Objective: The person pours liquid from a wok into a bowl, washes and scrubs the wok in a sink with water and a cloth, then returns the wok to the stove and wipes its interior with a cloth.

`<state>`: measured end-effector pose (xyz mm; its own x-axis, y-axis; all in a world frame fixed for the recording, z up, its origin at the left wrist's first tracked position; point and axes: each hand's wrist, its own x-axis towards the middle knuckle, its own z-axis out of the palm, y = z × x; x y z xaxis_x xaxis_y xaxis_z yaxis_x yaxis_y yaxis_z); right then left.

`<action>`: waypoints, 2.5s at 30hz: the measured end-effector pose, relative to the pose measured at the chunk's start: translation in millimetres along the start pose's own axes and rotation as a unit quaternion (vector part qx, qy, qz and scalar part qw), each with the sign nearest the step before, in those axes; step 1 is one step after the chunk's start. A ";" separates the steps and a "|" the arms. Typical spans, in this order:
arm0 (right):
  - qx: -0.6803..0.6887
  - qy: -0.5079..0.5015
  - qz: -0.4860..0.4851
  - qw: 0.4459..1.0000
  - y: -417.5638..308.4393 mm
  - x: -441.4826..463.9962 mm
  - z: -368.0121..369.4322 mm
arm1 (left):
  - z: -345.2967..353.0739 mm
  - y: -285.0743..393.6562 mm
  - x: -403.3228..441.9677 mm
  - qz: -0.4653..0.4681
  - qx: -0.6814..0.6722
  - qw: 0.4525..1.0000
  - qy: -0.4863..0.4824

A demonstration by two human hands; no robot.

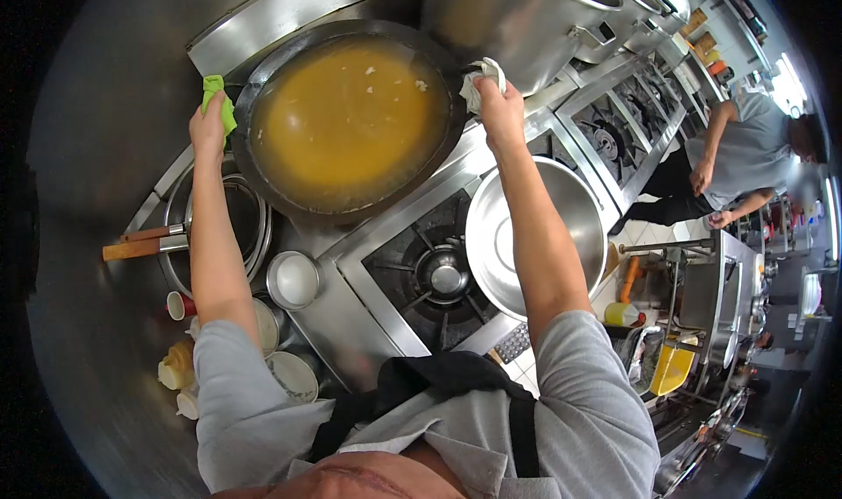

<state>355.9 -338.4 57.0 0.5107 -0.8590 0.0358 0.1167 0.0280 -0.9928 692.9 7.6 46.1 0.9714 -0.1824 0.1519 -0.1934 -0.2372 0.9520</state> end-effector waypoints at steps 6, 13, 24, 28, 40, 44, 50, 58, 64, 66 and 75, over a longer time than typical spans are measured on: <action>-0.009 0.005 -0.008 1.000 2.2 -4.3 -2.9 | 0.5 10.8 -12.7 0.014 -0.045 0.999 0.019; -0.007 0.017 0.001 1.000 -3.3 -21.6 -13.7 | -4.9 18.2 -31.1 0.019 -0.043 0.999 0.006; -0.022 0.050 -0.040 0.998 -25.8 -69.3 -64.1 | -12.8 43.8 -76.8 -0.010 -0.071 0.997 -0.003; -0.079 0.080 -0.005 0.994 -52.6 -105.3 -89.9 | -8.5 64.3 -110.4 0.023 -0.105 0.994 -0.024; 0.009 0.090 -0.035 0.995 -80.1 -207.9 -179.9 | 0.7 89.1 -206.1 0.026 -0.139 0.987 -0.073; 0.012 0.107 -0.049 0.993 -75.3 -233.5 -213.5 | 4.5 93.3 -239.3 0.036 -0.127 0.987 -0.090; 0.001 0.120 -0.044 0.992 -76.6 -275.4 -265.6 | 16.2 115.2 -295.3 0.033 -0.125 0.985 -0.114; 0.004 0.140 -0.059 0.988 -78.6 -333.5 -313.8 | 26.2 120.7 -353.2 0.047 -0.120 0.981 -0.145; 0.018 0.158 -0.042 0.986 -74.3 -364.5 -338.6 | 23.8 121.8 -380.3 0.039 -0.117 0.980 -0.156; 0.029 0.156 -0.051 0.986 -74.4 -375.6 -344.1 | 22.2 120.8 -388.5 0.038 -0.114 0.980 -0.159; -0.002 0.180 -0.038 0.983 -77.5 -412.8 -356.2 | 20.9 130.3 -415.5 0.036 -0.101 0.980 -0.167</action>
<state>-167.3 -168.0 78.3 0.1656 -0.9839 0.0677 0.1391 -0.0447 -0.9893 261.2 32.6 101.5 0.8503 -0.5026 0.1564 -0.1956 -0.0258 0.9804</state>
